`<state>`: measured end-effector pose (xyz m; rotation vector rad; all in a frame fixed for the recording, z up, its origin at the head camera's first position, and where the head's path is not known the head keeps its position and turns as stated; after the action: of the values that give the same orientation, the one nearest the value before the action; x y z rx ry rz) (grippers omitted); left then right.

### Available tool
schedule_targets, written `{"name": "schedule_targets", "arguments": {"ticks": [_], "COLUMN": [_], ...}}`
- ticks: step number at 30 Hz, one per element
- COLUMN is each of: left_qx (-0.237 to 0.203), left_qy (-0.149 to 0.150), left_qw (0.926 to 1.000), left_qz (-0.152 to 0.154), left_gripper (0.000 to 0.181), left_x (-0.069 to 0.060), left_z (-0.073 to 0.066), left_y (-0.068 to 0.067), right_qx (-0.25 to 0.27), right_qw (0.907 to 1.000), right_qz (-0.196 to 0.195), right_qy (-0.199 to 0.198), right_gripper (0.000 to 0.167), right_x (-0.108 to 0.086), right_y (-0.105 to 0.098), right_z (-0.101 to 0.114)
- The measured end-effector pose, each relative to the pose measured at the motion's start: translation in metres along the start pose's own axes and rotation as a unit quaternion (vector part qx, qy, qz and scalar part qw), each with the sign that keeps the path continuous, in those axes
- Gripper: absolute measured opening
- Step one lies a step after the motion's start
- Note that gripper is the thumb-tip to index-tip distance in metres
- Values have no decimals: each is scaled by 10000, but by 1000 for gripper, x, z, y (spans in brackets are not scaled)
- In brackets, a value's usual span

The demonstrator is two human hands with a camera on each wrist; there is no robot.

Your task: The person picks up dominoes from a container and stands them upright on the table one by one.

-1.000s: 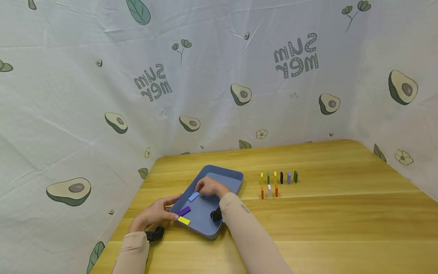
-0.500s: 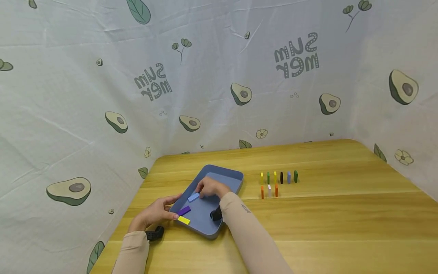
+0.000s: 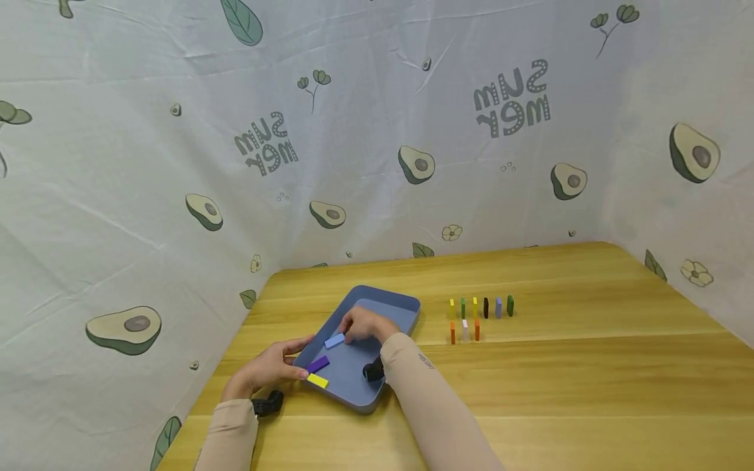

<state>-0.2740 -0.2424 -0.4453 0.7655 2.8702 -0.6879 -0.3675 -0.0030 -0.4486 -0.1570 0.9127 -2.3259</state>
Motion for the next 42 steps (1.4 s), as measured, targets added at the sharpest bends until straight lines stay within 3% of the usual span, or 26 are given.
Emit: {"name": "schedule_targets", "arguments": {"ticks": [12, 28, 42], "left_qx": [-90, 161, 199], "left_qy": [51, -40, 50], "left_qw": [9999, 9998, 9998], "left_qz": [47, -62, -27], "left_gripper": [86, 86, 87], "left_x": [-1, -1, -1], "left_z": [-1, -1, -3], "left_y": [1, -1, -2], "right_qx": [-171, -411, -33], "right_qw": [9998, 9991, 9999], "right_qz": [87, 136, 44], "right_qy": [-13, 4, -121], "right_gripper": [9, 6, 8], "right_x": [-1, -5, -11], "right_y": [0, -1, -5], "right_z": [3, 9, 13]}}
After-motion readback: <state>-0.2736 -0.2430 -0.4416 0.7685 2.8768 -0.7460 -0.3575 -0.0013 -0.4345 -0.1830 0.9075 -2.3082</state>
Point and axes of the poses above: each hand's wrist, its own x-axis towards the middle knuckle, its own y-axis out of the palm, z = x × y, the point moved 1 cm from there along x, towards the middle knuckle, and after that the axes turned 2 degrees about -y, right-handed, at the moved point
